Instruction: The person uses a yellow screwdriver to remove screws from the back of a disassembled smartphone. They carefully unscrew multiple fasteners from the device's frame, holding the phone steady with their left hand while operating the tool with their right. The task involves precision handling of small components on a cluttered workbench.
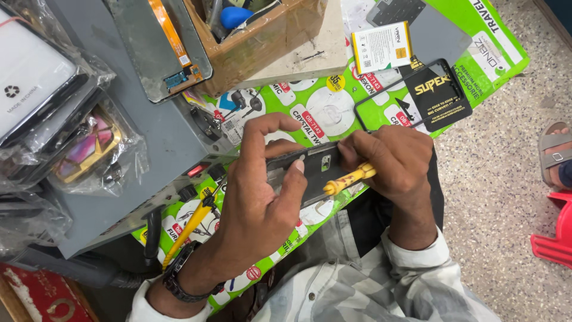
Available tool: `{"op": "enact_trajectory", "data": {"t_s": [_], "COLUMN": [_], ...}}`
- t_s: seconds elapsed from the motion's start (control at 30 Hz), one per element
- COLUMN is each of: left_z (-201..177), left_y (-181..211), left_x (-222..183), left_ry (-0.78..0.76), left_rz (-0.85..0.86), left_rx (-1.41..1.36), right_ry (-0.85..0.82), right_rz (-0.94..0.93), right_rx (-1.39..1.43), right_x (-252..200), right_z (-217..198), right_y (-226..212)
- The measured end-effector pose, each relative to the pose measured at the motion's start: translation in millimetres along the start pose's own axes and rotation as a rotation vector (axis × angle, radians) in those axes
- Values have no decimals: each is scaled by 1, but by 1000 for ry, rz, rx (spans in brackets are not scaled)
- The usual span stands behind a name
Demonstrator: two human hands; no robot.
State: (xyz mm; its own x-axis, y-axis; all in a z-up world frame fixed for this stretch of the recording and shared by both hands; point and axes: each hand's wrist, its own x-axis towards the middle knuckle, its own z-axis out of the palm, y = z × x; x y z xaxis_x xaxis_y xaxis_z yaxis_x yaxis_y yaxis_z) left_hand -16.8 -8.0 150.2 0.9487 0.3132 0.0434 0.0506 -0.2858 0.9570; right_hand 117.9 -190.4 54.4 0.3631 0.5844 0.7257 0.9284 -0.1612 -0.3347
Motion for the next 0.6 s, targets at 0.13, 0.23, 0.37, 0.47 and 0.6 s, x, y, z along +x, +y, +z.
{"op": "enact_trajectory", "data": {"t_s": [0.13, 0.23, 0.37, 0.47, 0.6], "left_z": [-4, -7, -9, -9, -9], "left_y": [-1, -2, -1, -1, -1], "left_x": [1, 4, 6, 6, 4], "left_ry": [11, -4, -22, -29, -73], "left_rz": [-81, -158, -179, -181, -135], "left_rx": [-97, -208, -250, -240, -213], "right_ry": [178, 371, 146, -92, -262], "right_rz": [232, 513, 747, 624, 623], "right_rx": [136, 268, 385, 465, 469], "right_x": [-21, -21, -6, 4, 8], "right_z": [3, 1, -21, -37, -37], "right_y": [10, 15, 14, 5, -4]}}
